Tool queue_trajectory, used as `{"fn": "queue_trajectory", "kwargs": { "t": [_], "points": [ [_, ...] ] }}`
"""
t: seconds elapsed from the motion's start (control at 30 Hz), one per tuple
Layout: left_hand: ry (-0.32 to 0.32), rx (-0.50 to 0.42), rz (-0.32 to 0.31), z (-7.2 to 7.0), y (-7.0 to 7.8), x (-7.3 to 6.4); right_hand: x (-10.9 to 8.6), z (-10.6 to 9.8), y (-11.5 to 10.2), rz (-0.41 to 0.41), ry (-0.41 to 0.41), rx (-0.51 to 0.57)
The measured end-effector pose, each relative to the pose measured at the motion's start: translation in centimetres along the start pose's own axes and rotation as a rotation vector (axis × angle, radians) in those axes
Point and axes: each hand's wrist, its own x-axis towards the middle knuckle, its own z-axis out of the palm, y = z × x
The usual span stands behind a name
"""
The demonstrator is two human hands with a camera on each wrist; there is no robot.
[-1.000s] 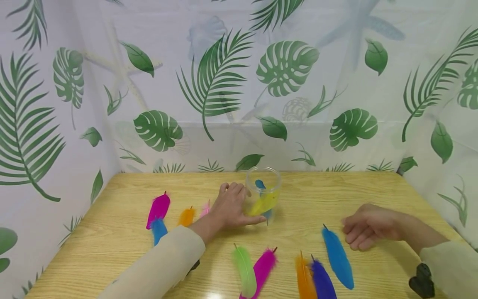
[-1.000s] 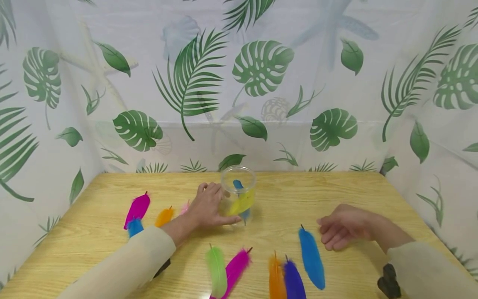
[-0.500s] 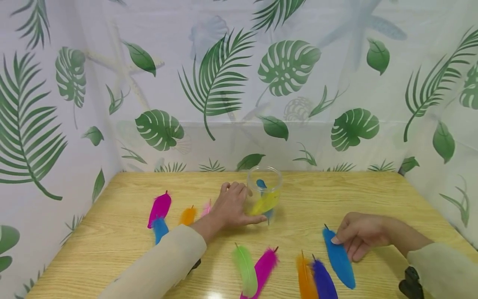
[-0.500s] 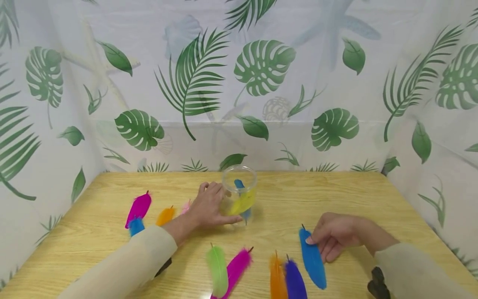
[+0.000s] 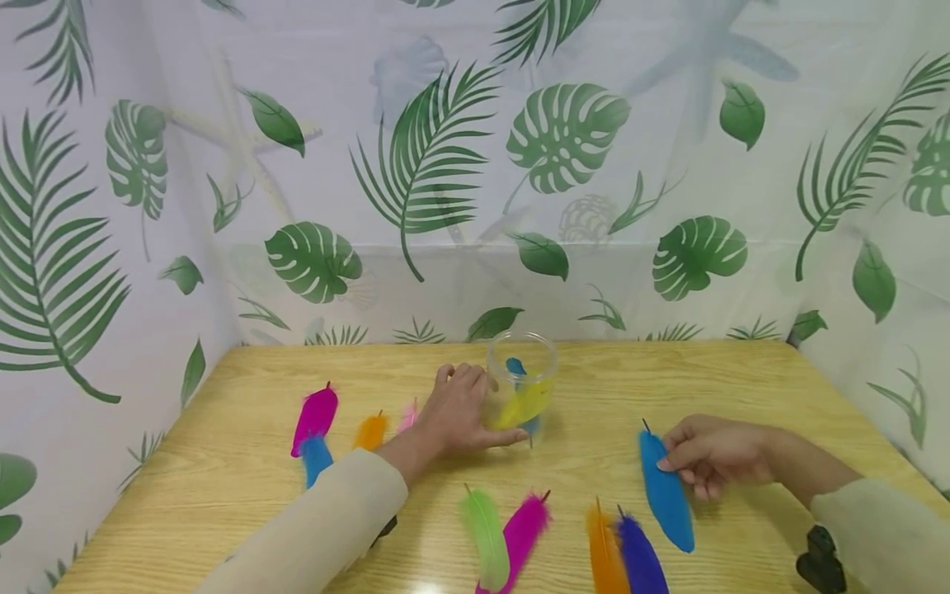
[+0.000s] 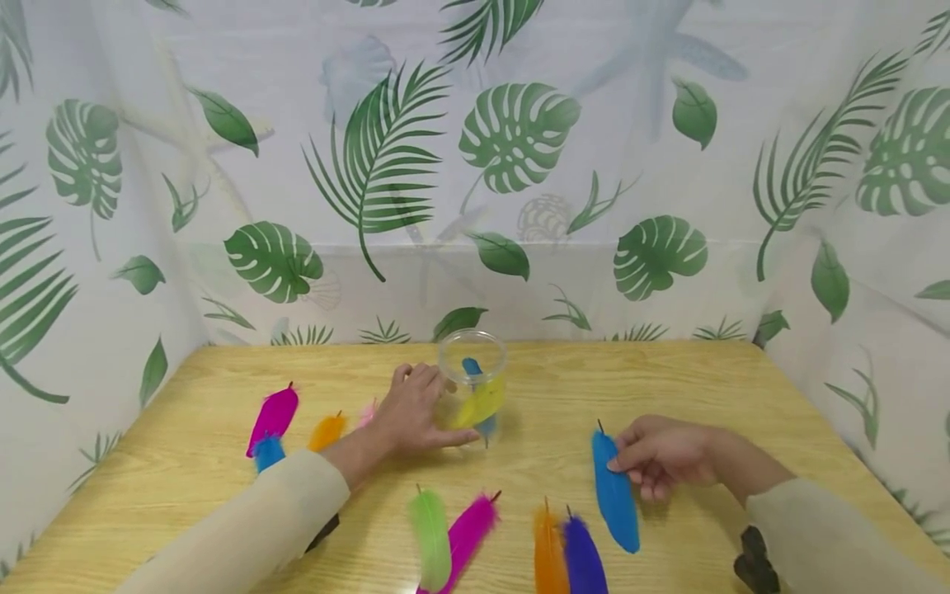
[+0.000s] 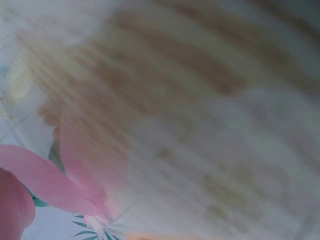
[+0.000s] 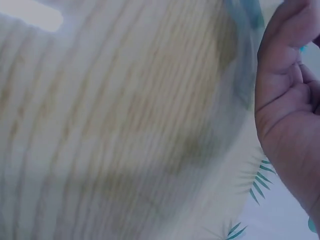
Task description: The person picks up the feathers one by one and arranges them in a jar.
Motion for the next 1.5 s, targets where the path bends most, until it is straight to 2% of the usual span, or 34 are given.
{"fn": "queue_trajectory", "kwargs": {
  "t": [0.17,0.33,0.7,0.9,1.07,1.2,1.37,1.5],
  "points": [
    [0.001,0.0,-0.004,0.1,-0.1,-0.1,-0.1,0.0,-0.6,-0.007,0.029,0.022],
    [0.0,0.0,-0.004,0.3,-0.1,-0.1,-0.1,0.0,-1.1,-0.033,0.007,0.068],
    [0.002,0.003,-0.004,0.2,0.0,0.0,-0.4,-0.3,-1.8,-0.193,-0.037,0.184],
    [0.003,0.008,-0.004,0.1,-0.1,0.0,-0.3,-0.5,-1.9,-0.287,-0.087,0.21],
    [0.005,0.008,0.0,0.1,-0.1,-0.1,-0.2,-0.7,-1.9,-0.331,-0.107,0.213],
    [0.005,0.01,0.001,0.0,0.0,-0.1,-0.1,-0.6,-2.0,-0.316,-0.065,0.191],
    [0.003,0.016,-0.002,0.1,-0.1,-0.1,0.2,-0.3,-2.1,-0.271,0.085,0.044],
    [0.006,0.012,-0.004,0.1,-0.1,-0.1,0.4,-0.3,-2.0,-0.237,0.165,0.011]
  ]
}}
